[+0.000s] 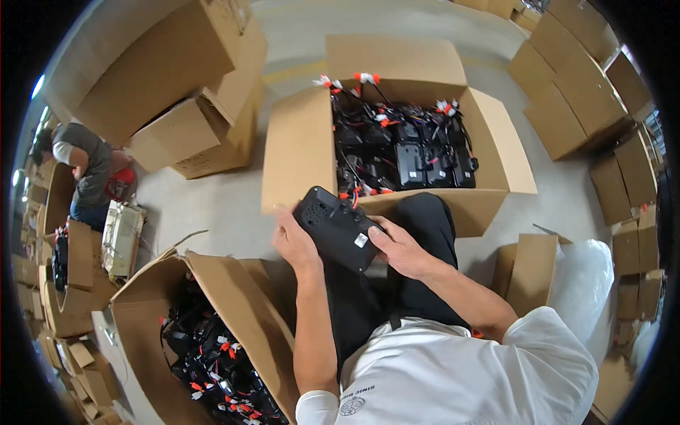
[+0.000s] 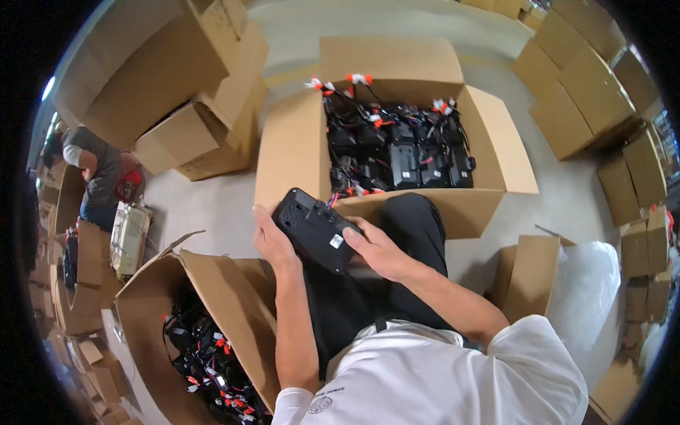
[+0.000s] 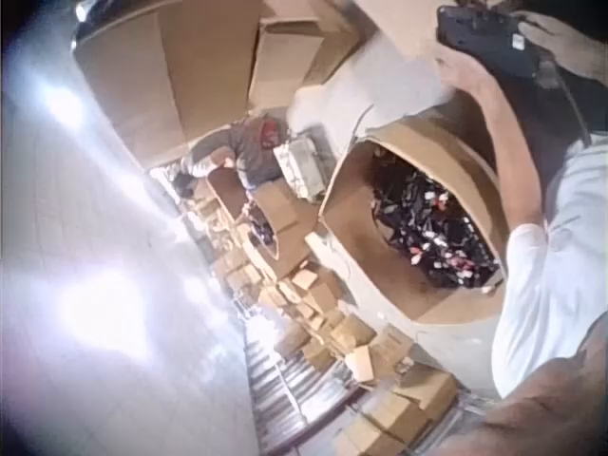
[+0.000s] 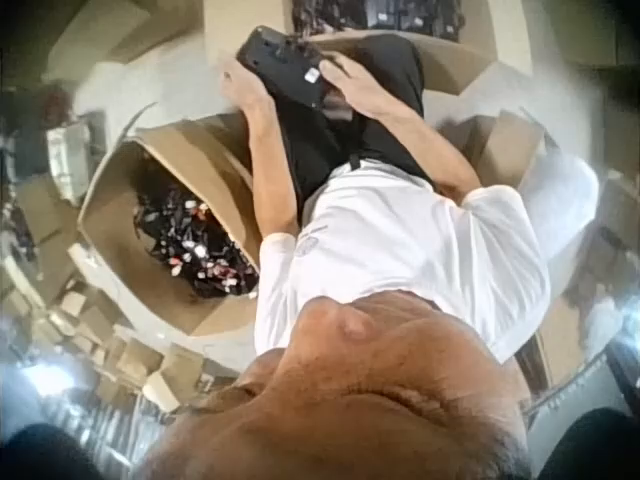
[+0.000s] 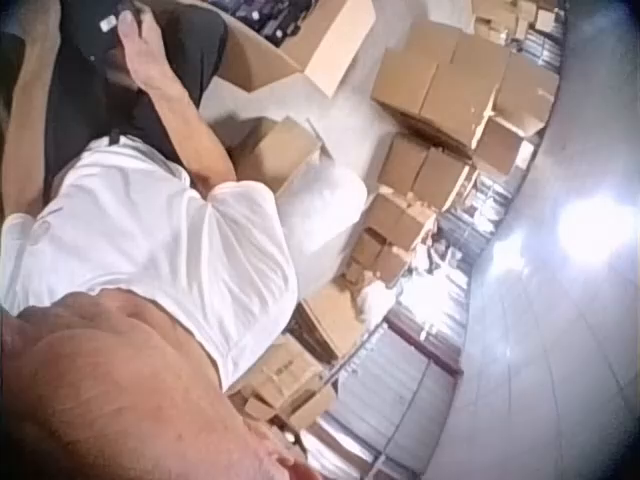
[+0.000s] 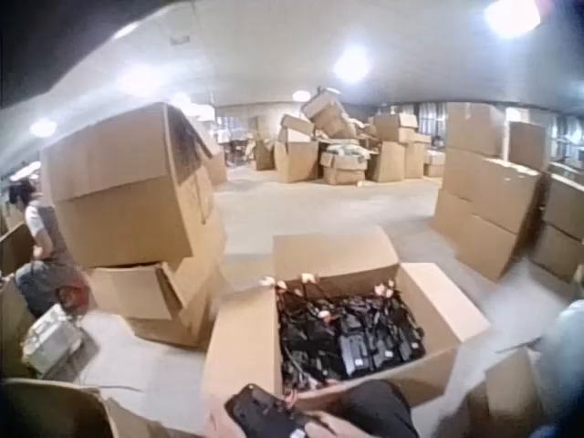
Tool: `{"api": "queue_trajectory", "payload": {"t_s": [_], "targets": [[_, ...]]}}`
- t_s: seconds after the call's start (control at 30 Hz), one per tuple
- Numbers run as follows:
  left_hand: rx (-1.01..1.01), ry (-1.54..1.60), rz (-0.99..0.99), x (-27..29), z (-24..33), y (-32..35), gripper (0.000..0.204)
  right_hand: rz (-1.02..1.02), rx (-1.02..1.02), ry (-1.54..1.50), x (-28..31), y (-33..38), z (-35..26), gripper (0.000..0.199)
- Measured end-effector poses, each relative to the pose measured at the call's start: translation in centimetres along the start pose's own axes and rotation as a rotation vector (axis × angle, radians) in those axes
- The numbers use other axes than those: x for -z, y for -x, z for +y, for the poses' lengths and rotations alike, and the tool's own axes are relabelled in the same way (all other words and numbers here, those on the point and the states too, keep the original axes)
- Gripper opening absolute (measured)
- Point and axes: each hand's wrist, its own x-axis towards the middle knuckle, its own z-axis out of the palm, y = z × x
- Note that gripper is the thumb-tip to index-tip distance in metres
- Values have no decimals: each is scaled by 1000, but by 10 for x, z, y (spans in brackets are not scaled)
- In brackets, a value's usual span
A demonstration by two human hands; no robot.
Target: The person takes electronic display devices with attached wiring from a cardboard box, handles and turns them over by hand, and places them into another cardboard box.
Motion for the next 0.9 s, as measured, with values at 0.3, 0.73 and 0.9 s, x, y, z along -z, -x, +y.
{"api": "queue_trajectory", "payload": {"t_s": [0.3, 0.73, 0.9], "targets": [[78, 205, -158, 0, -6, -1, 33, -32, 99, 155, 3, 13, 13, 64], [104, 195, -140, -1, -2, 3, 30, 35, 203, 330, -5, 22, 17, 64], [96, 195, -151, -1, -4, 2, 30, 43, 195, 302, -7, 24, 18, 65]]}}
